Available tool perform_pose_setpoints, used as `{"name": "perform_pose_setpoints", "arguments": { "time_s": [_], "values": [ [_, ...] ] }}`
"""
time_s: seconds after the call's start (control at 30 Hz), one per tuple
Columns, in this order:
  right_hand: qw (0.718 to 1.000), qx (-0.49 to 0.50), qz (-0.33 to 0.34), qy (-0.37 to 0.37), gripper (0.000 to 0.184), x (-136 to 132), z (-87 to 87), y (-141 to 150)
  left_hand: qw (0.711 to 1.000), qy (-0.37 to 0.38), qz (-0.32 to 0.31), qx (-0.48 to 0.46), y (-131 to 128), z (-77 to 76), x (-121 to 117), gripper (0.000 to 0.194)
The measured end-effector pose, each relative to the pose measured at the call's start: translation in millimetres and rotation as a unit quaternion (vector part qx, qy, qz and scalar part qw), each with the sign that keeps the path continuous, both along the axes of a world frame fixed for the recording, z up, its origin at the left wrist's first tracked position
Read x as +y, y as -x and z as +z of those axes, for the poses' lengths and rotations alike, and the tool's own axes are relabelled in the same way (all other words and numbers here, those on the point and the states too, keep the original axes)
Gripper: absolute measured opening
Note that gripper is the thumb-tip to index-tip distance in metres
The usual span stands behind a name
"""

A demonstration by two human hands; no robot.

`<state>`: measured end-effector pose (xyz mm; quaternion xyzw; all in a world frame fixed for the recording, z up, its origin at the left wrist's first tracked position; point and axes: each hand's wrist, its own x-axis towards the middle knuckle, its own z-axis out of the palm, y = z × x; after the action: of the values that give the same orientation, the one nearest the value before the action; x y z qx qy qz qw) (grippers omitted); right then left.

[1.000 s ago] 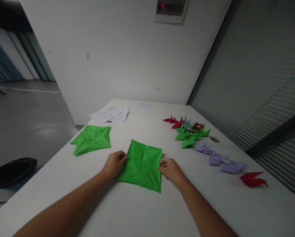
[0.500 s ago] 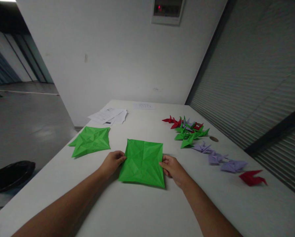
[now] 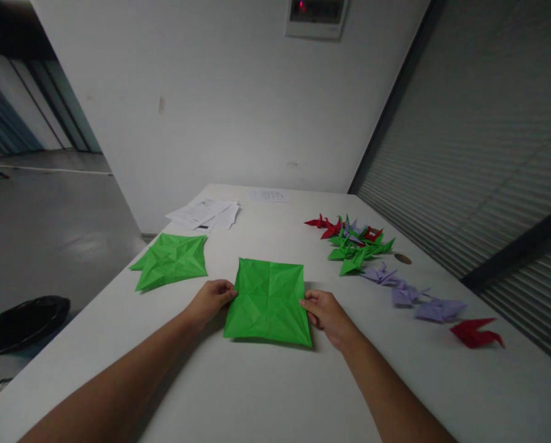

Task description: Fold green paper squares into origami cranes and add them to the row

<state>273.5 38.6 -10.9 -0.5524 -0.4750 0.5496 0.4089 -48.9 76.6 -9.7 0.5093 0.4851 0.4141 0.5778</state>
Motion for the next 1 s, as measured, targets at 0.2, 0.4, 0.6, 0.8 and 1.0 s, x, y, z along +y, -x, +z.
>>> {"name": "perform_pose_setpoints", "arguments": {
  "time_s": [0.2,0.4,0.6,0.8,1.0],
  "values": [
    [1.000,0.002,-0.002,-0.007,0.038,-0.1,-2.2,-0.2,1.000,0.007,-0.003,-0.018,0.6,-1.0,-0.1,0.036],
    [1.000,0.002,-0.009,-0.008,0.042,-0.8,0.5,1.5,1.000,0.015,0.004,-0.015,-0.1,3.7,-1.7,0.043],
    [1.000,0.022,-0.013,-0.009,0.043,-1.7,3.3,0.9,0.998,0.031,0.000,-0.059,0.0,2.1,-2.8,0.043],
    [0.999,0.029,-0.011,-0.011,0.041,-2.0,6.0,-0.4,0.995,0.037,-0.012,-0.089,-0.4,3.0,-4.2,0.041],
    [0.998,0.052,-0.024,-0.012,0.040,-3.2,6.4,-0.9,0.994,0.037,-0.030,-0.094,1.0,3.0,-4.9,0.036]
  ]
}}
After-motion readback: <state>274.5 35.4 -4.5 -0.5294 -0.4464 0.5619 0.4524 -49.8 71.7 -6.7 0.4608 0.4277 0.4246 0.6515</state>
